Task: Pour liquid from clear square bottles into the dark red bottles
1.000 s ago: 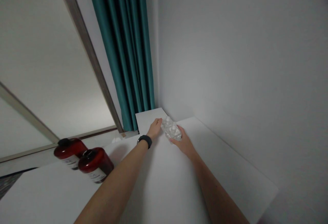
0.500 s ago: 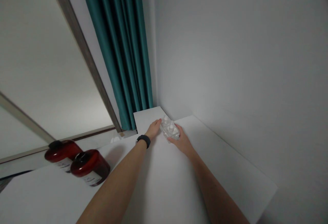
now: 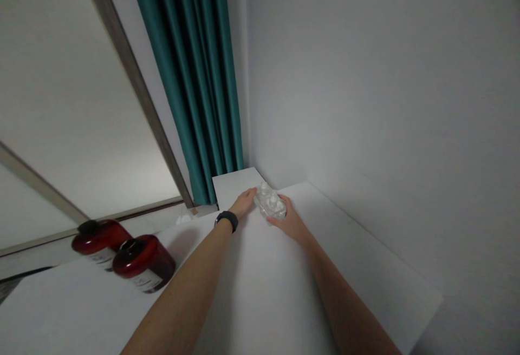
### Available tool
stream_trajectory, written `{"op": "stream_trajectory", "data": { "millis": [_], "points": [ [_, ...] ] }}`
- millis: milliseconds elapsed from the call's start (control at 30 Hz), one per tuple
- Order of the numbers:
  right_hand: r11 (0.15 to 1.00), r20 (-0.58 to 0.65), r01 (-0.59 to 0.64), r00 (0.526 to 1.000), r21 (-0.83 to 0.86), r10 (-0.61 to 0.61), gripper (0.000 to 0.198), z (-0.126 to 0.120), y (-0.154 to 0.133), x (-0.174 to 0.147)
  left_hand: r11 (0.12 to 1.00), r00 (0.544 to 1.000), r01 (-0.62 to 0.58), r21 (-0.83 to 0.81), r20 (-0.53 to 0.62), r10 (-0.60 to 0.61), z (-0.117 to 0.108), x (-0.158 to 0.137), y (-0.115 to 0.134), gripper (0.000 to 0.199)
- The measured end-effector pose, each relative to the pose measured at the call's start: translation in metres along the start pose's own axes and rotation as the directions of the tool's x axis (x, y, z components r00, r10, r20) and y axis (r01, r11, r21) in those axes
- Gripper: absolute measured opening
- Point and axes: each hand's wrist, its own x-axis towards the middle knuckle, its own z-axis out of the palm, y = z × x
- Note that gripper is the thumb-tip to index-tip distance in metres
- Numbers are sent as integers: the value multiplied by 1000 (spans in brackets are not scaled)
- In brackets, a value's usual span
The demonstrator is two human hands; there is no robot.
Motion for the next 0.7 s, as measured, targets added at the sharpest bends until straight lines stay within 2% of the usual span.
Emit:
{"op": "stream_trajectory", "data": {
  "millis": [133,367,700],
  "points": [
    [1000,5,11,1000,1,-11,82,0,1,0,1000,999,-24,3,34,23,0,-1,0,52],
    [1000,3,22,1000,-9,-22,84,1,1,-1,999,999,-38,6,10,38,1,-6,1,53],
    [998,-7,38,999,-48,-38,88,2,0,-2,999,998,-47,2,32,47,-4,-10,6,56]
  ]
}}
